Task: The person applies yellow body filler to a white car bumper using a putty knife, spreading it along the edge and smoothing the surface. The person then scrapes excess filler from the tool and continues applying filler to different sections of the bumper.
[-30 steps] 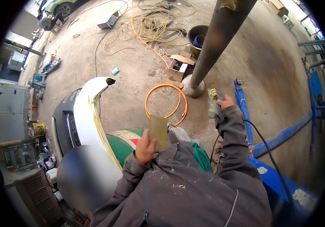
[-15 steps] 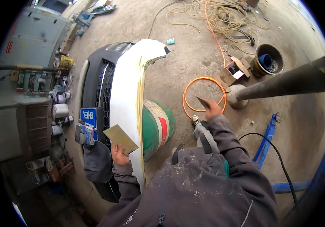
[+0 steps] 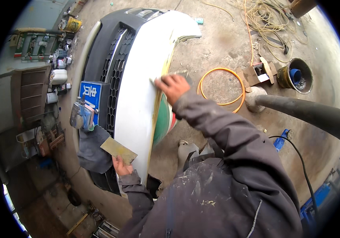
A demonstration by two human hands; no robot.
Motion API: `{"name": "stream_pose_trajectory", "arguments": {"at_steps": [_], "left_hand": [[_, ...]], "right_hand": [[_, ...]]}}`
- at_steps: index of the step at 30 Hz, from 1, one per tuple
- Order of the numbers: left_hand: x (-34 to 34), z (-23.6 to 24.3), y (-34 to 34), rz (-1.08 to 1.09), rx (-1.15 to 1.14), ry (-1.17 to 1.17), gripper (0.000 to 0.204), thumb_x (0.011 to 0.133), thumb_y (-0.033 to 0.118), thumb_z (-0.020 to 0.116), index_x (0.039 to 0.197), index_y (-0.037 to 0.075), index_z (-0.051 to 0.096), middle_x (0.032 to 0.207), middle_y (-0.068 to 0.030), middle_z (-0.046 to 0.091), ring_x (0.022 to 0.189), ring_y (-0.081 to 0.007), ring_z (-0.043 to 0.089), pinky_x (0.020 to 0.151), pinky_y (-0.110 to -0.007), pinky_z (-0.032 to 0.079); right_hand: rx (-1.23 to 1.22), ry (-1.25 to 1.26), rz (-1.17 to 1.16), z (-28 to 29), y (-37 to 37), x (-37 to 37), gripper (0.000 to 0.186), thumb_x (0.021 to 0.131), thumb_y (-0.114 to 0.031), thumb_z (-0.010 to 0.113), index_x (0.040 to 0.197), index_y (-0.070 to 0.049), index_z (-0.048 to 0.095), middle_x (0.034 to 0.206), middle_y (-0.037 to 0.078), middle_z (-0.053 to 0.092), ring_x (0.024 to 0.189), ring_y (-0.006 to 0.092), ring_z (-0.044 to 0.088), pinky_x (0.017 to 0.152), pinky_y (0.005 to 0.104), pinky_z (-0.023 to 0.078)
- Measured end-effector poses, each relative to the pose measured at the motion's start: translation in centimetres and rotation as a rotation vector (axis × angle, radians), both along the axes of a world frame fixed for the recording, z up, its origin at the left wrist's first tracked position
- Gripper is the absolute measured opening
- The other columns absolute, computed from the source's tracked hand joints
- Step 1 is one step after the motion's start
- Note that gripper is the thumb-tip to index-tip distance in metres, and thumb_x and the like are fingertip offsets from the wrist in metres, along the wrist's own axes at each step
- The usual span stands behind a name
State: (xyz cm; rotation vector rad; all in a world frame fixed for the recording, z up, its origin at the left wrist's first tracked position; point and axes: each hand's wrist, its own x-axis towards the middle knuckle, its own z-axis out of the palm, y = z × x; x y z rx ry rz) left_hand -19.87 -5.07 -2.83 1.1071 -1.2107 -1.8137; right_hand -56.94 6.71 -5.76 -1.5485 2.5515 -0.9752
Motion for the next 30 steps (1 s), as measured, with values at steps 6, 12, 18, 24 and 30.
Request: {"name": "stream_pose_trajectory", "arguments": {"at_steps": [6,12,18,24,30], "left_hand": [[-5.3,4.0,3.2,-0.4,0.145,-0.061,0.041,0.094,0.01,0.05,0.132,-0.003,0.041,0.122,-0.0128,0.055,0.108,-0.0256,0.057,0.095,-0.039,0.044],[-11.5,5.4,6.2,-0.382,0.118,0.095,0.039,0.094,0.011,0.052,0.129,-0.004,0.043,0.119,-0.014,0.057,0.107,-0.0248,0.058,0.094,-0.037,0.045],[-6.7,5.8,4.4,-0.256,0.147,0.064,0.038,0.096,0.008,0.047,0.131,-0.002,0.039,0.121,-0.0153,0.056,0.102,-0.0254,0.06,0.088,-0.039,0.051],[-2.0,6.5,5.2,-0.175,0.152,-0.029,0.038,0.095,0.006,0.047,0.13,-0.006,0.039,0.122,-0.0158,0.055,0.108,-0.0246,0.057,0.094,-0.037,0.045],[-1.0,6.9,5.8,-0.211,0.195,-0.016,0.038,0.094,0.007,0.049,0.129,-0.006,0.042,0.122,-0.0153,0.055,0.108,-0.0249,0.056,0.094,-0.036,0.044]], "right_hand": [[-0.123,-0.753,0.295,7.3,3.6,5.5,0.051,0.076,0.011,0.051,0.123,-0.007,0.056,0.112,0.011,0.057,0.105,0.0265,0.057,0.092,0.0376,0.046],[-0.134,-1.128,0.633,7.5,6.9,3.8,0.039,0.083,0.013,0.051,0.115,-0.004,0.063,0.111,0.014,0.062,0.108,0.0263,0.058,0.092,0.0347,0.046],[-0.309,-0.498,-0.315,-3.3,3.0,-2.4,0.043,0.082,0.009,0.046,0.116,-0.011,0.063,0.103,0.015,0.062,0.093,0.0316,0.062,0.081,0.0342,0.05],[-0.353,-0.215,-0.328,-4.9,-1.6,-4.2,0.054,0.076,0.01,0.048,0.122,-0.015,0.059,0.11,0.013,0.059,0.1,0.0318,0.056,0.087,0.0368,0.048],[-0.257,-0.269,0.148,-1.5,4.7,10.8,0.064,0.062,0.009,0.053,0.122,-0.013,0.058,0.11,0.01,0.058,0.097,0.0275,0.056,0.083,0.0389,0.047]]}}
